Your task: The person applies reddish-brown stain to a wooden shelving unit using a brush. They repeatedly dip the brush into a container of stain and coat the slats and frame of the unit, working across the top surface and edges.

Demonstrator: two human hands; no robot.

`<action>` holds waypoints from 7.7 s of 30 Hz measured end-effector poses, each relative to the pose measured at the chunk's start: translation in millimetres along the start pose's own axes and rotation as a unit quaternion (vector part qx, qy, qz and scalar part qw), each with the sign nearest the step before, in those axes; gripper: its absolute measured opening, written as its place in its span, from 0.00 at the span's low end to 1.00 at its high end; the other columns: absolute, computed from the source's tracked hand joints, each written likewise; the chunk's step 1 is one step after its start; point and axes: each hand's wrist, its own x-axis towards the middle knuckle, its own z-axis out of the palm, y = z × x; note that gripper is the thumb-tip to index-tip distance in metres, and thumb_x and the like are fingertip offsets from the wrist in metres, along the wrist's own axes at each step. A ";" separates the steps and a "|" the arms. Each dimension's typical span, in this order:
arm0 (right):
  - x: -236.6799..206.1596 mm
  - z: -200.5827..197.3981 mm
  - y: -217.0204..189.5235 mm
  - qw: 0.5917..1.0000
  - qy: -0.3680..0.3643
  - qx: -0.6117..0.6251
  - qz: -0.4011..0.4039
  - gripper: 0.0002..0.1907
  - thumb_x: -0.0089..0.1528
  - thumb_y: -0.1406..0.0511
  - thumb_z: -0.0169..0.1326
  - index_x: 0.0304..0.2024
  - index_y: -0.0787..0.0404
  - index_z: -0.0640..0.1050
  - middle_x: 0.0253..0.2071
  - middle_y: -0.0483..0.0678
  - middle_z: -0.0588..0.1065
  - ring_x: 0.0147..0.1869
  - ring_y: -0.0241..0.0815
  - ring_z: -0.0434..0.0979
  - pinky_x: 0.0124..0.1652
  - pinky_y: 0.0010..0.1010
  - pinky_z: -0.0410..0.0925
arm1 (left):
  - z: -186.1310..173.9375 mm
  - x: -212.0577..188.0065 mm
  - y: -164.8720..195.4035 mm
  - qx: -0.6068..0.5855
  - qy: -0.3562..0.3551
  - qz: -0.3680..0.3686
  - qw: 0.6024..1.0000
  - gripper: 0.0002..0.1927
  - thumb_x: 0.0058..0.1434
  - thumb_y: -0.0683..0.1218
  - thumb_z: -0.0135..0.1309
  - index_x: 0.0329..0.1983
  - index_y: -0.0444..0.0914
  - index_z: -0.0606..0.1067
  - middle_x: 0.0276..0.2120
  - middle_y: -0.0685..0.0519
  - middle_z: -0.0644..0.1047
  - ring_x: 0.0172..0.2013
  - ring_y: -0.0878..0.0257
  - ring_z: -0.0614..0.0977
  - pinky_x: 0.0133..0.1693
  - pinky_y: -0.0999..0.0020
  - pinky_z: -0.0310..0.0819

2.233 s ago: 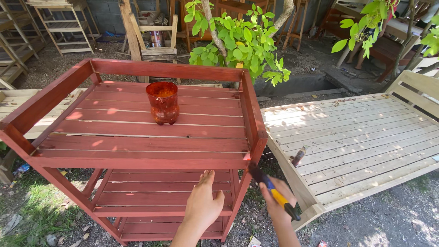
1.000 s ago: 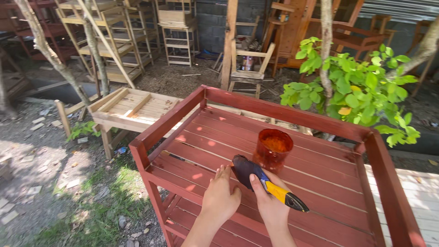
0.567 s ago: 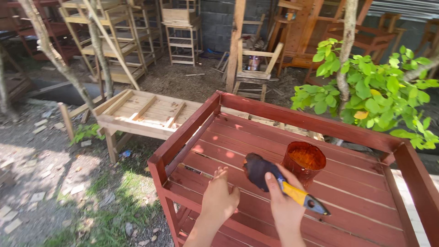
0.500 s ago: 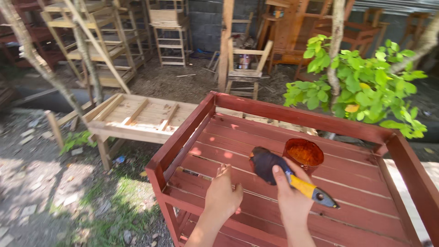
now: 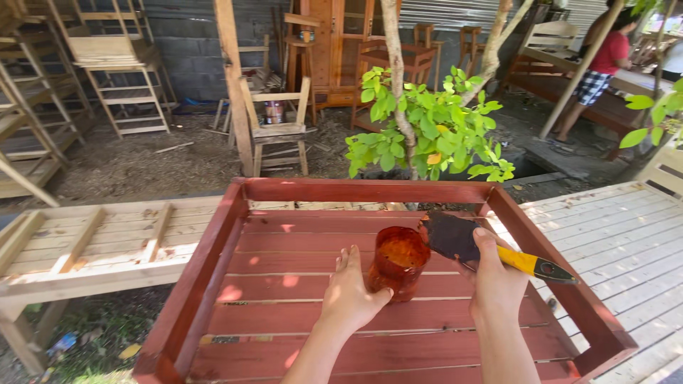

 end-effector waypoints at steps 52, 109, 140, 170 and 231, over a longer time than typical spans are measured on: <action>6.9 -116.4 -109.2 0.829 -0.181 -0.518 -0.108 0.16 0.49 0.70 0.68 0.41 0.56 0.87 0.37 0.48 0.88 0.38 0.40 0.89 0.42 0.31 0.77 | 151.9 5.7 129.4 -0.269 -0.088 0.194 0.939 0.46 0.29 0.46 0.75 0.56 0.41 0.71 0.49 0.49 0.81 0.53 0.52 0.82 0.54 0.59 0.76; 19.6 87.9 115.7 0.962 -0.118 0.123 0.214 0.13 0.62 0.66 0.54 0.50 0.54 0.80 0.45 0.43 0.78 0.45 0.39 0.77 0.43 0.28 0.75 | -27.0 26.8 -51.3 0.066 0.026 -0.042 0.997 0.45 0.56 0.48 0.64 0.72 0.35 0.56 0.75 0.42 0.50 0.75 0.47 0.48 0.71 0.49 0.45; -17.4 321.2 283.9 0.931 -0.329 -0.105 -0.122 0.18 0.56 0.67 0.68 0.48 0.64 0.84 0.41 0.49 0.84 0.43 0.31 0.79 0.46 0.24 0.72 | -67.9 124.1 -185.1 0.079 0.141 -0.192 0.968 0.41 0.56 0.47 0.59 0.70 0.34 0.57 0.73 0.36 0.50 0.75 0.43 0.47 0.71 0.47 0.43; -9.2 317.0 285.6 0.898 -0.378 -0.146 -0.170 0.17 0.56 0.67 0.68 0.47 0.61 0.85 0.40 0.50 0.85 0.42 0.32 0.81 0.45 0.24 0.72 | -87.3 96.3 -170.5 0.118 0.191 -0.118 0.967 0.32 0.52 0.47 0.61 0.62 0.38 0.72 0.61 0.48 0.70 0.59 0.46 0.70 0.56 0.49 0.67; 108.9 160.5 207.7 0.942 -0.218 -0.242 0.085 0.17 0.53 0.62 0.68 0.45 0.57 0.85 0.34 0.46 0.83 0.35 0.36 0.84 0.30 0.27 0.77 | -30.6 123.6 -139.2 0.315 0.054 -0.097 0.943 0.16 0.56 0.43 0.55 0.48 0.41 0.76 0.57 0.52 0.74 0.61 0.58 0.74 0.56 0.29 0.60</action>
